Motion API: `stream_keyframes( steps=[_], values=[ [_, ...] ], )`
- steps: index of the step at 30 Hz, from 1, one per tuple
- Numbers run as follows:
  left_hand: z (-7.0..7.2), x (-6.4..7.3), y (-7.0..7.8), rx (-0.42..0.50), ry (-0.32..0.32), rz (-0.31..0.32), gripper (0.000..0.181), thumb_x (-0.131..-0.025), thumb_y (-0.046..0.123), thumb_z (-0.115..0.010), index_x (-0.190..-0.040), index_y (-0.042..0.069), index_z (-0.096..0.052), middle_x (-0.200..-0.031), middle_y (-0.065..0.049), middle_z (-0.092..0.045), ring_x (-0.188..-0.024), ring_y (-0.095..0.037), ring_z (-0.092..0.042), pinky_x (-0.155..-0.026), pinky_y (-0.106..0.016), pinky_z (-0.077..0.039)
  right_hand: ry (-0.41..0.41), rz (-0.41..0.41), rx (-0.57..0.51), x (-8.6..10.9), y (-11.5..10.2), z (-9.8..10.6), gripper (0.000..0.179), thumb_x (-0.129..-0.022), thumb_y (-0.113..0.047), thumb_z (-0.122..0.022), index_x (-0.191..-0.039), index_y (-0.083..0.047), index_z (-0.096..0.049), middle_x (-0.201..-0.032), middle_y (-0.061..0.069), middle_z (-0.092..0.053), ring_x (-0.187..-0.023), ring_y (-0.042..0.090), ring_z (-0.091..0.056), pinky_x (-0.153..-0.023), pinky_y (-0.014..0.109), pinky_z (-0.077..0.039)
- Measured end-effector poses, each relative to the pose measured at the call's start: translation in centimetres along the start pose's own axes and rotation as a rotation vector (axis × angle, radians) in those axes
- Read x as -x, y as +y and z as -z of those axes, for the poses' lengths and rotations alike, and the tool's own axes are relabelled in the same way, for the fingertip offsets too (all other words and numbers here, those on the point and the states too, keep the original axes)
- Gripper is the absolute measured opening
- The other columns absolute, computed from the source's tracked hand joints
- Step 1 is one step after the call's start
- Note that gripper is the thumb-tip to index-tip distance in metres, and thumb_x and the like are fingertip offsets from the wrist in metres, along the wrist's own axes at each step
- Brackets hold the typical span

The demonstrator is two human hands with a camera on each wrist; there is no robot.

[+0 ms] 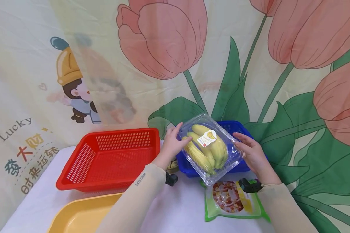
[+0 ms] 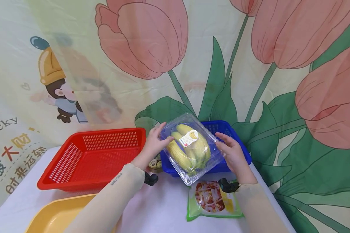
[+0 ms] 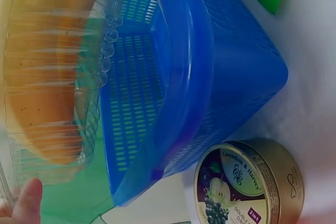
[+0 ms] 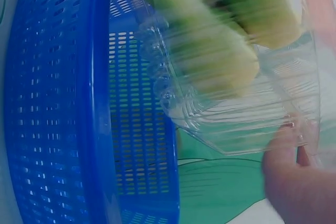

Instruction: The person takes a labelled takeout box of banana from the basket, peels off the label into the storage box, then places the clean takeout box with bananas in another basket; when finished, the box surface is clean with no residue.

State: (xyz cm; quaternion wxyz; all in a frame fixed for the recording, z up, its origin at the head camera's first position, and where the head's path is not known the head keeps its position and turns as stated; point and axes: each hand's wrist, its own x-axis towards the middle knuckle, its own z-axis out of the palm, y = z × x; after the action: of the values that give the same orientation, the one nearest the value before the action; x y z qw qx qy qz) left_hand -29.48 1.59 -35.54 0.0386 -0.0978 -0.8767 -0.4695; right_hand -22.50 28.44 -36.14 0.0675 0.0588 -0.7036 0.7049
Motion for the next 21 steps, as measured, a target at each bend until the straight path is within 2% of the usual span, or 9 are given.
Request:
stream_keyframes(
  steps=[6, 8, 9, 14, 17, 19, 21],
  values=[
    [0.3, 0.5, 0.0, -0.008, 0.013, 0.027, 0.073, -0.077, 0.048, -0.065, -0.140, 0.032, -0.033, -0.144, -0.013, -0.030, -0.129, -0.035, -0.034, -0.092, -0.054, -0.043, 0.090, -0.048, -0.013, -0.2, -0.4, -0.8, 0.010, -0.091, -0.019, -0.055, -0.101, -0.021, -0.056, -0.108, -0.016, -0.049, -0.094, -0.003, -0.051, -0.079, 0.009, -0.045],
    [0.3, 0.6, 0.0, -0.016, 0.021, 0.035, 0.073, -0.077, 0.049, -0.065, -0.140, 0.032, -0.033, -0.143, -0.014, -0.031, -0.128, -0.036, -0.035, -0.092, -0.054, -0.043, 0.119, -0.067, -0.058, -0.2, -0.6, -1.0, 0.002, -0.090, -0.021, -0.055, -0.092, -0.019, -0.055, -0.106, -0.015, -0.049, -0.092, -0.002, -0.052, -0.078, 0.010, -0.046],
    [0.3, 0.6, 0.0, -0.017, 0.025, 0.036, 0.073, -0.077, 0.049, -0.064, -0.140, 0.031, -0.033, -0.143, -0.014, -0.031, -0.128, -0.036, -0.036, -0.093, -0.055, -0.042, 0.121, -0.076, -0.092, -0.2, -0.7, -1.1, 0.004, -0.091, -0.022, -0.054, -0.089, -0.019, -0.054, -0.106, -0.014, -0.049, -0.093, -0.001, -0.052, -0.079, 0.010, -0.046],
    [0.5, 0.7, -0.2, -0.017, 0.045, 0.069, 0.074, -0.077, 0.052, -0.063, -0.140, 0.028, -0.034, -0.142, -0.015, -0.033, -0.128, -0.035, -0.036, -0.095, -0.055, -0.040, 0.075, -0.044, -0.347, 0.0, -0.8, -1.1, 0.017, -0.096, -0.023, -0.042, -0.084, -0.017, -0.053, -0.113, -0.004, -0.043, -0.091, 0.004, -0.058, -0.082, 0.015, -0.048],
    [0.6, 0.8, -0.3, -0.005, 0.057, 0.086, 0.074, -0.077, 0.053, -0.062, -0.140, 0.027, -0.035, -0.142, -0.015, -0.034, -0.127, -0.033, -0.037, -0.095, -0.053, -0.041, 0.014, 0.029, -0.428, 0.3, -0.7, -1.1, 0.026, -0.098, -0.017, -0.036, -0.082, -0.018, -0.057, -0.116, -0.001, -0.042, -0.094, 0.008, -0.059, -0.085, 0.016, -0.047],
    [0.8, 0.9, -0.4, 0.005, 0.063, 0.092, 0.074, -0.077, 0.053, -0.062, -0.140, 0.027, -0.035, -0.141, -0.015, -0.034, -0.126, -0.033, -0.038, -0.095, -0.053, -0.042, -0.016, 0.076, -0.380, 0.4, -0.6, -1.3, 0.026, -0.097, -0.016, -0.035, -0.086, -0.019, -0.059, -0.120, -0.002, -0.042, -0.099, 0.007, -0.057, -0.087, 0.015, -0.046],
    [0.9, 1.0, -0.4, 0.008, 0.068, 0.096, 0.074, -0.077, 0.054, -0.062, -0.140, 0.027, -0.035, -0.141, -0.015, -0.034, -0.125, -0.033, -0.039, -0.094, -0.053, -0.042, -0.032, 0.102, -0.238, 0.4, -0.6, -1.6, 0.020, -0.097, -0.019, -0.036, -0.099, -0.021, -0.056, -0.127, -0.002, -0.038, -0.106, 0.006, -0.052, -0.092, 0.014, -0.043]
  ],
)
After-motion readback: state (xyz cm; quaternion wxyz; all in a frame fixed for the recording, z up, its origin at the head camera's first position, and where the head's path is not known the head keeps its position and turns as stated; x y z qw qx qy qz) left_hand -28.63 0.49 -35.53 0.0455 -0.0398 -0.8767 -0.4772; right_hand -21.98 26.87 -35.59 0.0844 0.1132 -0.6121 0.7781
